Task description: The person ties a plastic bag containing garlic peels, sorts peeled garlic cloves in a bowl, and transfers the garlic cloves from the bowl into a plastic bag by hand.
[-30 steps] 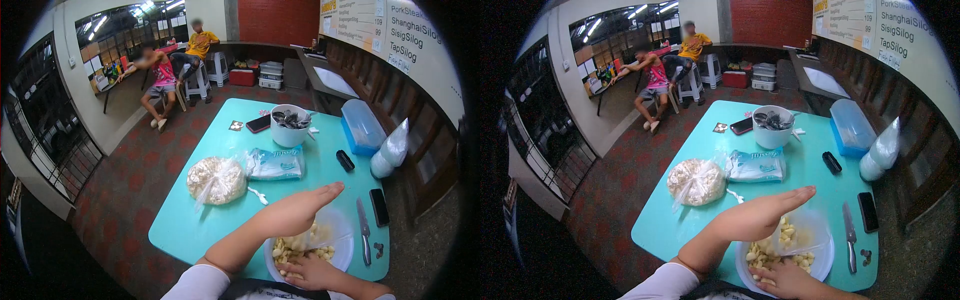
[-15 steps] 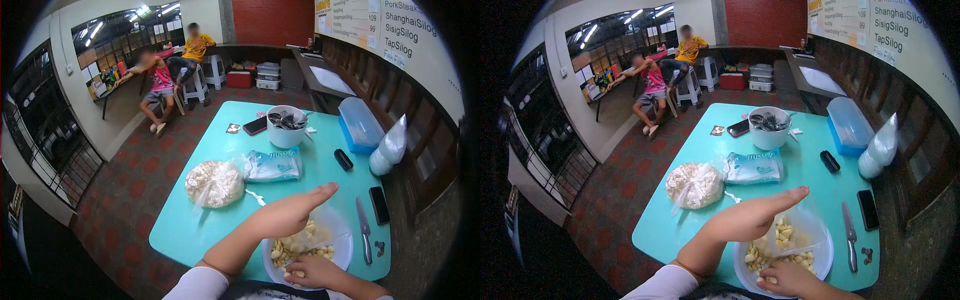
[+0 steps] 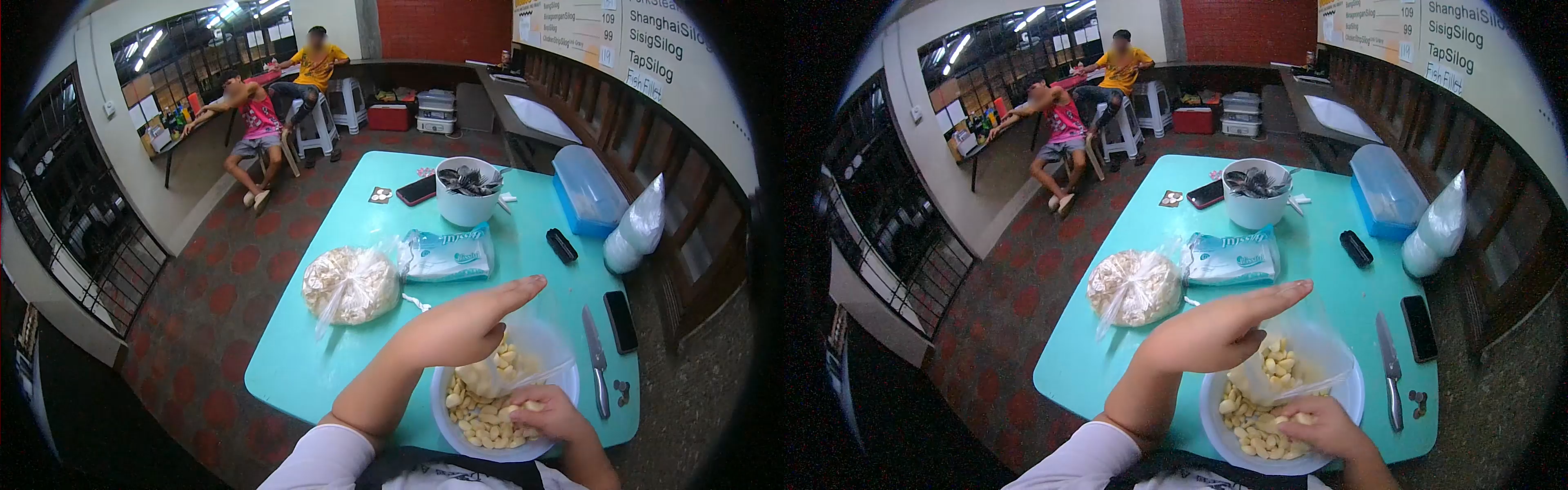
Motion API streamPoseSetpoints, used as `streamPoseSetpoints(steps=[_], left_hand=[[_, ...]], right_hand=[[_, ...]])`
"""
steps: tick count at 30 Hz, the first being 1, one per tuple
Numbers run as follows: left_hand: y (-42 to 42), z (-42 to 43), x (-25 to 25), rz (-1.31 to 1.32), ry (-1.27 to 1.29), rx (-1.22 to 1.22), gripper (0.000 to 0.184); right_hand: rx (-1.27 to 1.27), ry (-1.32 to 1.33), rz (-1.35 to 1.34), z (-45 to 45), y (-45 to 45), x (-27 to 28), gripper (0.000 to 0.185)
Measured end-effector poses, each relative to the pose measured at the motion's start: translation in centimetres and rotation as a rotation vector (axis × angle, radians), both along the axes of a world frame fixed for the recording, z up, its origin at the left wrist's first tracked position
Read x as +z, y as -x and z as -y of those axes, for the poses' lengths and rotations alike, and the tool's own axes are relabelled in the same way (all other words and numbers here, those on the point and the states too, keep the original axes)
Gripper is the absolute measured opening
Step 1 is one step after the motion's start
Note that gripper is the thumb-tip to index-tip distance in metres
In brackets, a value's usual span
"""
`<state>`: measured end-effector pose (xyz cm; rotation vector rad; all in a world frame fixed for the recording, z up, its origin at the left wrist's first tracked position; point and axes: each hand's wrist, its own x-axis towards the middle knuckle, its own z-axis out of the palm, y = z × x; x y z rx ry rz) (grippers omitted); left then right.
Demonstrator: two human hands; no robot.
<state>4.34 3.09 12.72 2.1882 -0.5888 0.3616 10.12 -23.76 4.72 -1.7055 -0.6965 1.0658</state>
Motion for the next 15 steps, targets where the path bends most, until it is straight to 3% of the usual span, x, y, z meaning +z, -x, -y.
streamPoseSetpoints(steps=[3,9,12,15], left_hand=[[-0.2,-0.2,0.2,-0.02,0.039,-0.003,0.076],[-1.1,0.6,-0.5,-0.007,0.09,-0.036,0.075],[-1.2,1.5,-0.7,-0.039,0.128,-0.048,0.076],[-1.3,2.6,-0.6,-0.052,0.159,-0.044,0.076]], right_hand=[[-0.213,-0.078,-0.081,1.3,-0.7,1.5,0.022],[-0.087,-0.633,-0.158,2.8,-4.0,4.4,0.036],[-0.253,-0.913,-0.332,1.9,-4.1,4.8,0.042],[-0.24,-0.982,-0.858,-0.3,-3.4,6.6,0.044]])
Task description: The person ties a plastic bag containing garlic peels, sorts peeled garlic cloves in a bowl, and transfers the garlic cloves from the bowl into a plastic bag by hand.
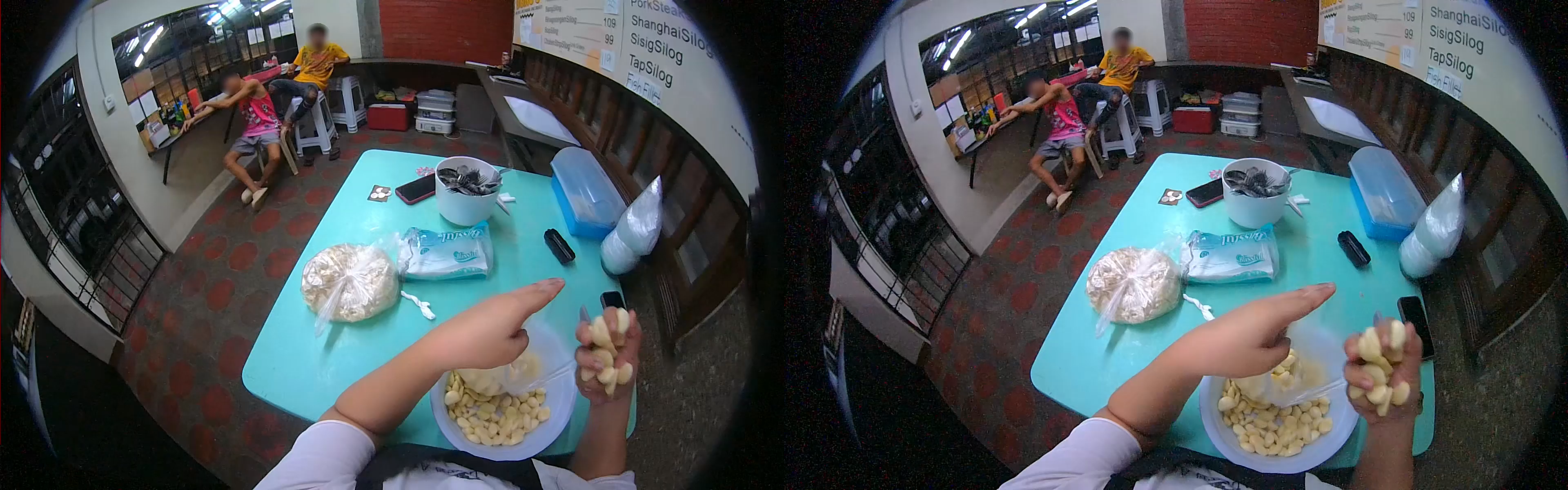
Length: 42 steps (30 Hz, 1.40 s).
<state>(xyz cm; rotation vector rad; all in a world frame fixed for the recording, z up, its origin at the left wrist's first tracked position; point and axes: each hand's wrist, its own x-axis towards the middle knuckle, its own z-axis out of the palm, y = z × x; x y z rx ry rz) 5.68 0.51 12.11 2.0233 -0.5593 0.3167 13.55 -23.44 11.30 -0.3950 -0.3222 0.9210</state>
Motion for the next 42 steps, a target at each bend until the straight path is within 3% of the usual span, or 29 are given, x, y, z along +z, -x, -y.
streamPoseSetpoints(steps=[1,2,5,8,11,14,20,23,24,27,30,32,36,39,42], left_hand=[[-0.1,0.4,-0.2,0.017,-0.002,0.01,0.076],[-0.1,0.7,-0.4,0.034,-0.004,0.02,0.075],[0.2,2.0,-0.1,-0.135,0.258,-0.046,0.074],[0.7,1.8,1.0,-0.196,0.23,0.008,0.073],[0.5,1.9,0.0,-0.043,0.064,0.016,0.075],[0.6,2.7,-0.7,-0.047,0.028,-0.007,0.077],[1.4,2.3,0.6,-0.086,0.017,0.0,0.075],[1.3,1.1,0.2,0.015,0.011,0.08,0.075],[1.2,0.6,-0.1,0.042,0.012,0.093,0.077],[1.0,-0.4,-0.2,0.067,0.035,0.104,0.081],[1.1,-1.1,0.2,0.041,0.037,0.113,0.081],[0.6,-1.2,-0.4,0.102,-0.018,0.158,0.081],[1.1,-1.0,1.2,-0.183,0.164,0.13,0.08],[1.1,-1.2,1.0,-0.198,0.203,0.138,0.079],[1.2,-1.2,1.4,-0.274,0.299,0.119,0.079]], right_hand=[[0.055,-0.033,-0.157,-1.1,0.7,0.8,0.044],[0.115,-0.002,-0.114,-1.9,0.5,0.3,0.046],[0.21,0.039,-0.338,-4.5,-0.1,-2.3,0.045],[0.167,0.041,-0.355,-5.6,0.2,-3.3,0.044],[0.153,0.045,-0.408,-5.2,-0.5,-5.8,0.043],[-0.091,0.393,-0.312,-6.3,1.6,-6.0,0.044],[0.045,0.364,-0.055,-5.6,3.1,-5.6,0.042],[-0.109,0.483,0.225,-6.7,4.4,-3.8,0.05],[-0.109,0.652,0.559,-5.3,3.8,-4.4,0.071],[-0.188,1.037,1.548,-3.9,3.8,-1.1,0.065],[-0.18,1.144,1.598,-3.2,3.2,0.8,0.056],[-0.214,1.144,1.794,-2.7,2.2,1.6,0.048],[-0.242,1.276,1.911,-1.7,0.4,2.7,0.03],[-0.4,1.107,2.05,-1.5,-0.8,3.0,0.016],[-0.434,0.973,2.121,-1.3,-1.0,4.1,0.013]])
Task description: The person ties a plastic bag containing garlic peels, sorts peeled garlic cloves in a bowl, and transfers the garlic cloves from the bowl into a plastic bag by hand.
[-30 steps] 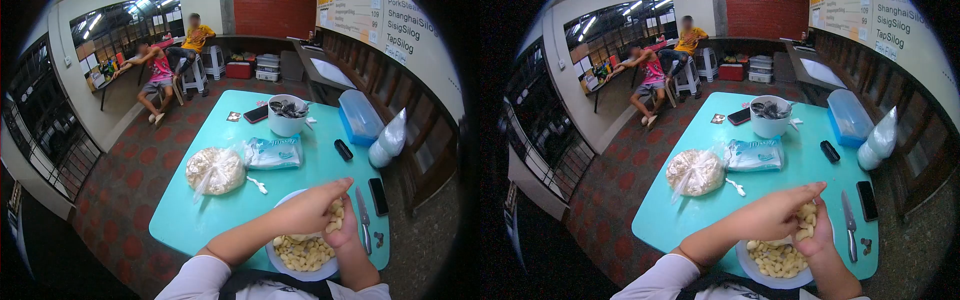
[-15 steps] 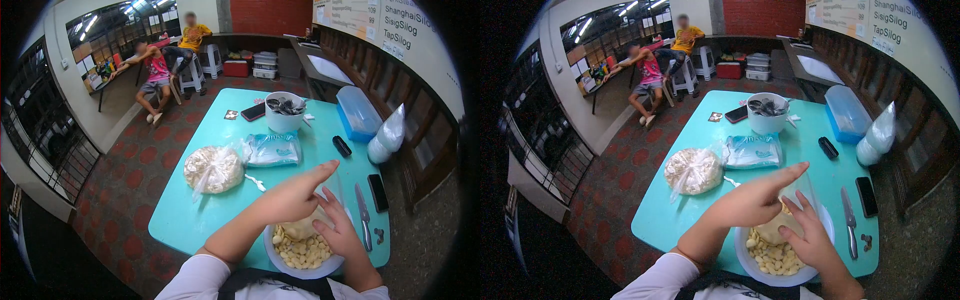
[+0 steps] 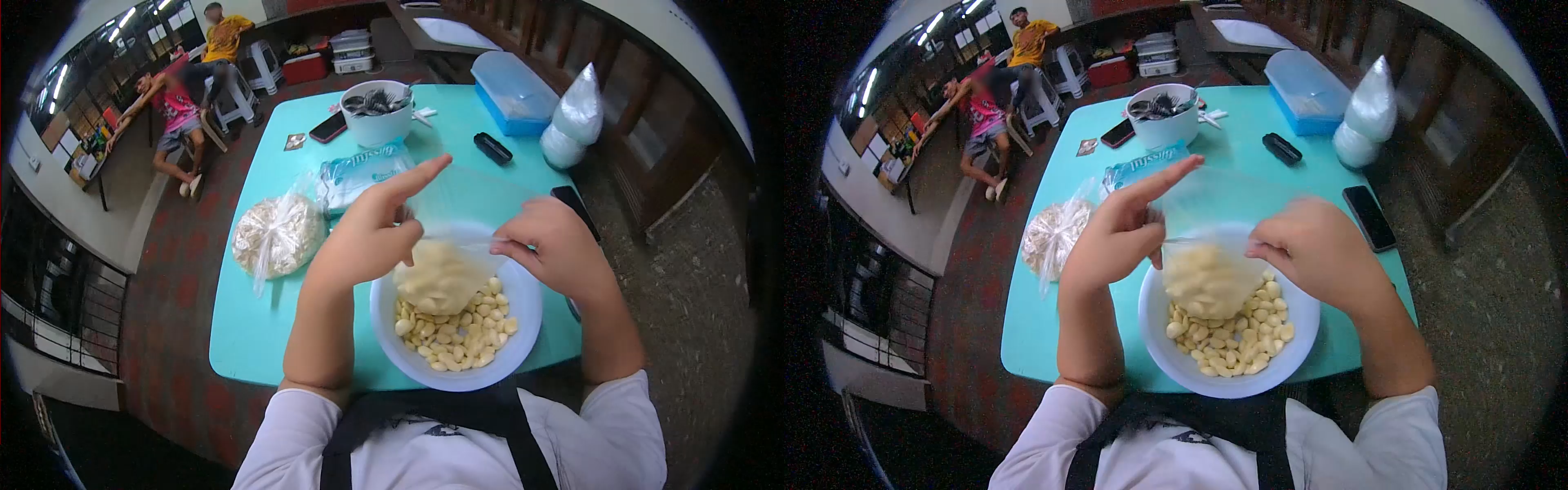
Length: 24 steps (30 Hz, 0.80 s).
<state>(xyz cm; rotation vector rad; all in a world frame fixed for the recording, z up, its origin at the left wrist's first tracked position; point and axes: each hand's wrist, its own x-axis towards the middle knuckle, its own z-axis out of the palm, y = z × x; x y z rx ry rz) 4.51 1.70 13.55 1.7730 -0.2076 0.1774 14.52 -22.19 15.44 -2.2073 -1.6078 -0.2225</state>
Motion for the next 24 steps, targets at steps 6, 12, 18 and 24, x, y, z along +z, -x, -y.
streamPoseSetpoints(steps=[6,12,18,24], left_hand=[[1.3,1.5,1.4,0.085,0.543,-0.093,0.076],[0.7,0.5,6.3,0.365,0.762,-0.141,0.072],[-1.7,-2.3,7.2,0.417,0.561,0.091,0.066],[-3.9,-3.1,5.1,0.431,0.352,0.4,0.069]], right_hand=[[0.062,-0.36,0.297,0.4,-1.3,0.7,0.009],[0.081,-0.724,0.256,-3.3,-2.7,3.2,0.009],[0.112,-0.817,0.224,-5.9,-6.1,4.8,0.012],[0.039,-0.714,0.107,-8.7,-9.4,2.6,0.016]])
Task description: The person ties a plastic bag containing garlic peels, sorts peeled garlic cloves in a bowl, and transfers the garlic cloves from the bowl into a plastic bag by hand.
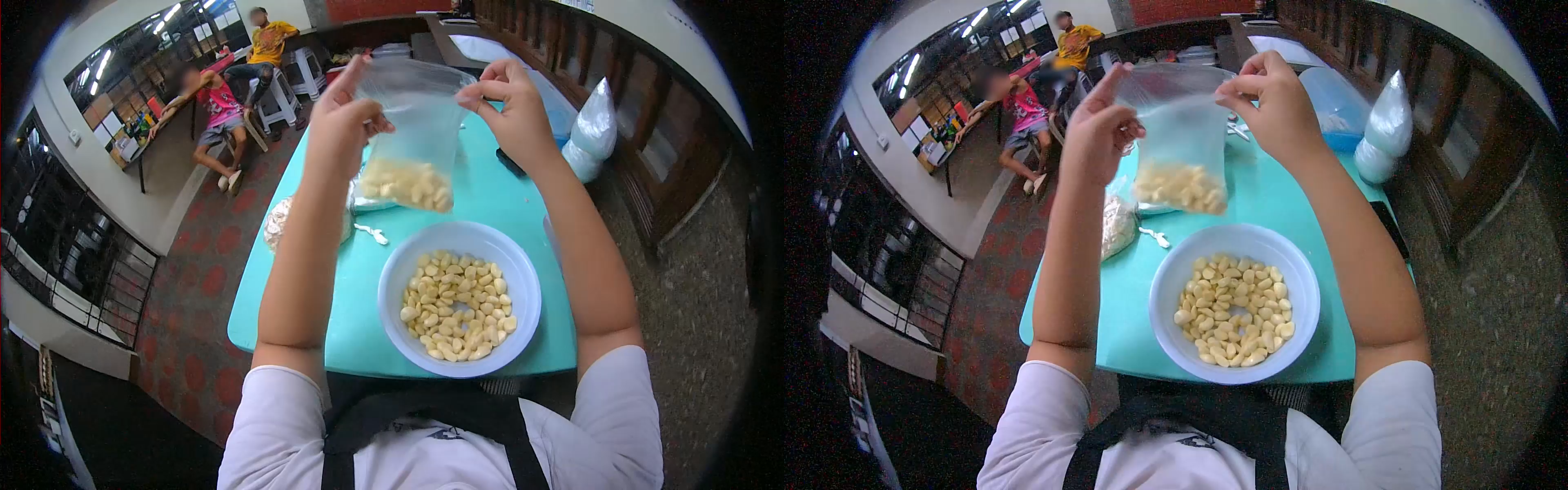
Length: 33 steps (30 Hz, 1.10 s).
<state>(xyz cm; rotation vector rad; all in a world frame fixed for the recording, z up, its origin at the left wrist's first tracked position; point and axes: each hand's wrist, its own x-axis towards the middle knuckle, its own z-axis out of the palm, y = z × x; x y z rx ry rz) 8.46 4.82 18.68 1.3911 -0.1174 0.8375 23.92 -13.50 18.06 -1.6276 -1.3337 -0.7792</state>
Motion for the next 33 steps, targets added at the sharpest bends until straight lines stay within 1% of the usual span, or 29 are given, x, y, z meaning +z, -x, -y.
streamPoseSetpoints(steps=[2,5,6,9,12,15,17,18,19,21,24,27,28,31,33], left_hand=[[-0.7,0.6,-1.9,-0.047,-0.017,0.041,0.075],[-1.7,1.2,-6.1,-0.128,-0.102,0.087,0.081],[-1.6,1.6,-7.3,-0.211,-0.115,0.101,0.083],[-1.3,2.3,-11.2,-0.321,-0.138,0.086,0.086],[-0.7,3.7,-13.2,-0.242,-0.134,0.104,0.086],[-0.4,4.3,-13.8,-0.211,-0.094,0.089,0.088],[-1.1,3.8,-14.8,-0.21,-0.083,0.065,0.089],[-1.4,3.8,-14.9,-0.201,-0.085,0.068,0.089],[-1.4,3.6,-14.3,-0.246,-0.108,0.073,0.087],[-1.3,3.6,-13.0,-0.343,-0.138,0.065,0.084],[-2.0,2.7,-12.4,-0.431,-0.505,0.141,0.077],[-1.7,2.2,-11.4,-0.499,-0.79,0.142,0.071],[-0.9,2.6,-10.1,-0.565,-0.732,0.1,0.062],[-0.6,2.2,-10.3,-0.533,-0.763,0.155,0.055],[-0.5,2.0,-9.8,-0.562,-0.716,0.143,0.055]], right_hand=[[-0.057,0.045,0.03,-0.2,-1.2,-1.3,0.015],[-0.058,0.154,-0.08,0.4,-2.1,-4.0,0.012],[-0.06,0.175,-0.095,0.7,-2.1,-5.0,0.012],[-0.028,0.347,-0.166,2.2,-1.8,-7.7,0.012],[-0.022,0.378,-0.236,3.5,-0.6,-9.0,0.015],[-0.055,0.274,-0.152,4.5,2.8,-7.3,0.018],[0.019,0.343,-0.143,4.7,4.8,-7.2,0.02],[0.132,0.47,-0.25,4.8,6.0,-7.1,0.017],[0.24,0.608,-0.355,4.9,7.0,-7.3,0.016],[0.366,0.791,-0.272,4.3,7.9,-9.0,0.019],[0.274,0.963,-0.132,3.0,7.7,-12.5,0.026],[0.232,0.949,-0.172,2.3,8.0,-14.0,0.036],[0.231,0.96,-0.18,2.1,8.0,-14.2,0.04],[0.206,1.013,-0.211,1.6,8.5,-13.7,0.05],[0.157,1.069,-0.238,1.9,9.7,-12.8,0.055]])
